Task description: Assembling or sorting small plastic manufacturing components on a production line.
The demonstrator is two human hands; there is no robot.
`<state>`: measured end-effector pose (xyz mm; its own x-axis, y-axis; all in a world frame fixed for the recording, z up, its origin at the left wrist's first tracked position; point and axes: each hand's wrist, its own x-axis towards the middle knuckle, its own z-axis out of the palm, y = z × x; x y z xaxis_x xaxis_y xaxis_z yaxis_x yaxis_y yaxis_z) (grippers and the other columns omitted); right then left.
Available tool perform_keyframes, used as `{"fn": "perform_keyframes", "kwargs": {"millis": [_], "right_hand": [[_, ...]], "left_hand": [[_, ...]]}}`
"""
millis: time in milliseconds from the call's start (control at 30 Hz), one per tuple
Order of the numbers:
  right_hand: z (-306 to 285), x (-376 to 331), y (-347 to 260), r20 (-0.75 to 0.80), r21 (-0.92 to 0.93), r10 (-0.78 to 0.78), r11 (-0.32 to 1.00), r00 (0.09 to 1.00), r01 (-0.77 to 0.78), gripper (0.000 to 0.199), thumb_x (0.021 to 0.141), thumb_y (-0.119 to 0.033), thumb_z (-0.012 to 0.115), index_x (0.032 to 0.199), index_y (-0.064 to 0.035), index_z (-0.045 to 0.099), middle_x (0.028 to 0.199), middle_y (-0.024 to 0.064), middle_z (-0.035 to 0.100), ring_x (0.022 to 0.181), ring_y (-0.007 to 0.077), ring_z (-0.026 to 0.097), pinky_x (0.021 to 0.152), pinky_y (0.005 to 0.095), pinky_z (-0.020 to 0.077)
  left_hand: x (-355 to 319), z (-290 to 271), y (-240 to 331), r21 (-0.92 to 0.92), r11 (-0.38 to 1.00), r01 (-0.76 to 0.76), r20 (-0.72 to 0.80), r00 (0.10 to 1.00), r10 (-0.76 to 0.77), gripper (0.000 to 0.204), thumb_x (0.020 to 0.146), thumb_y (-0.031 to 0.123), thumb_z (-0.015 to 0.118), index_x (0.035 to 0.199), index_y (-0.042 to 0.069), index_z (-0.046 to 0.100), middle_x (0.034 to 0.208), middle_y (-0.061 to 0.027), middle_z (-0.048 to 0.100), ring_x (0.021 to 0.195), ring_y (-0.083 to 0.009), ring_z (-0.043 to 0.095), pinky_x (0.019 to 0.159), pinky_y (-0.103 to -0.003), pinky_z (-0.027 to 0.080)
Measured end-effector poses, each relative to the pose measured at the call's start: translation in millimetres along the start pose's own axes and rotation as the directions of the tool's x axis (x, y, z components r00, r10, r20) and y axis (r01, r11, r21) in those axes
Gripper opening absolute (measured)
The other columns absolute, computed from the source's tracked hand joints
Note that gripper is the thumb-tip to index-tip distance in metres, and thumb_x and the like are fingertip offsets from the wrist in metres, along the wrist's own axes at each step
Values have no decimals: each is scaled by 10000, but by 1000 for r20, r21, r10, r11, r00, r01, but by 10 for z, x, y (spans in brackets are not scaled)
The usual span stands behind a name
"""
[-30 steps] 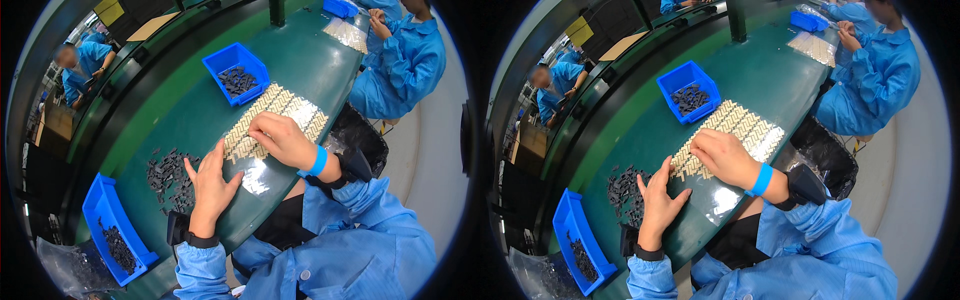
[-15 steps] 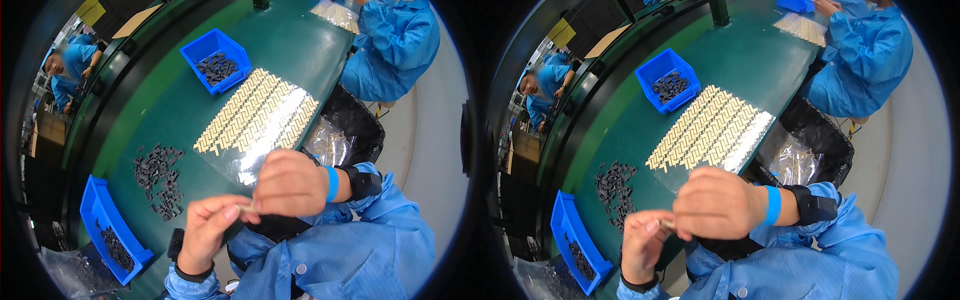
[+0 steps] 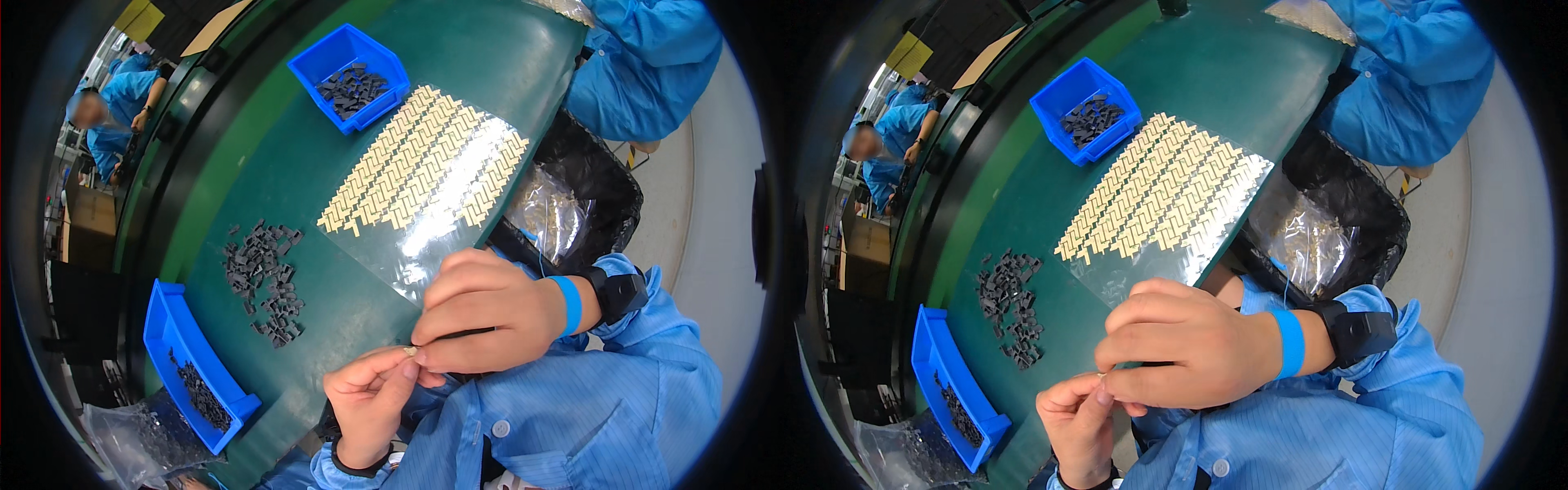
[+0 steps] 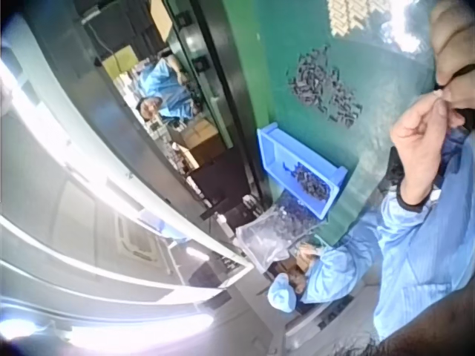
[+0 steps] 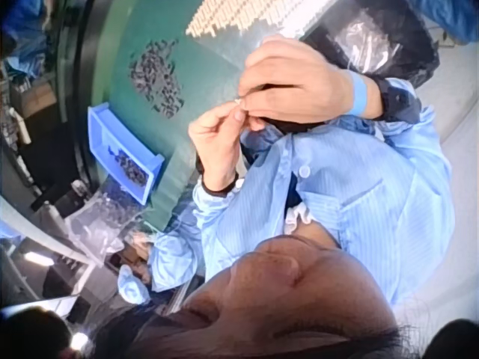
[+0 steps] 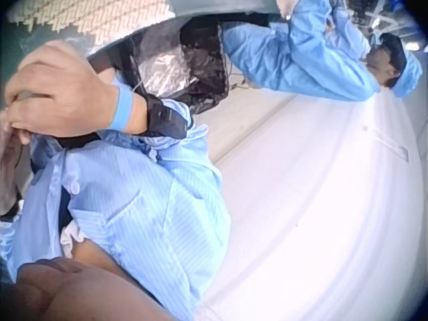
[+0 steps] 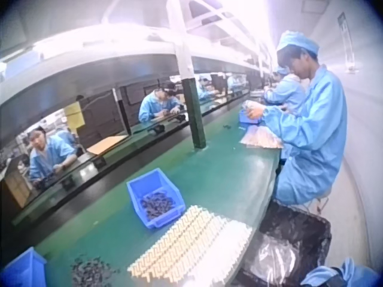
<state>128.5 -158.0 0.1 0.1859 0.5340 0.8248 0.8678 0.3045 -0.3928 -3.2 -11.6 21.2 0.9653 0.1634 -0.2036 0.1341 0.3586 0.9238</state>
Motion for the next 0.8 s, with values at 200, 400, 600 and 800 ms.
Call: {"fn": "perform_keyframes", "kwargs": {"millis": [200, 400, 600, 800], "right_hand": [[34, -53, -44, 62, -16, 149, 989, 987, -149, 175, 695, -122, 679, 836, -46, 609, 865, 52, 574, 797, 218, 544, 671, 340, 398], [-67, -123, -42, 156, 129, 290, 942, 944, -310, 115, 764, -138, 621, 731, -62, 541, 820, 41, 534, 768, 211, 531, 678, 330, 393], [-682, -333, 71, 50, -36, 649, 761, 759, -648, 123, 835, -123, 560, 766, -25, 591, 778, 83, 579, 742, 262, 576, 648, 348, 442], [-1324, -1009, 122, -133, -927, 804, 107, 580, -361, 59, 737, -56, 604, 784, -23, 618, 837, 112, 609, 762, 290, 576, 657, 359, 458]], "left_hand": [[4, 90, -135, 378, 902, -211, -29, 971, 239, 127, 833, -52, 557, 935, -85, 624, 812, -161, 651, 709, -196, 651, 635, -264, 527], [62, 89, -160, 543, 775, -323, 131, 944, 302, 100, 829, -25, 577, 893, -83, 629, 831, -169, 651, 685, -190, 650, 611, -259, 519], [93, 93, -227, 110, 993, -45, -30, 998, 48, 126, 839, 20, 575, 878, -88, 626, 772, -195, 644, 574, -215, 622, 557, -294, 517], [115, 121, -200, 36, 999, -25, -13, 1000, 26, 151, 861, 31, 560, 928, -93, 613, 817, -194, 645, 607, -209, 630, 589, -288, 524]]}}
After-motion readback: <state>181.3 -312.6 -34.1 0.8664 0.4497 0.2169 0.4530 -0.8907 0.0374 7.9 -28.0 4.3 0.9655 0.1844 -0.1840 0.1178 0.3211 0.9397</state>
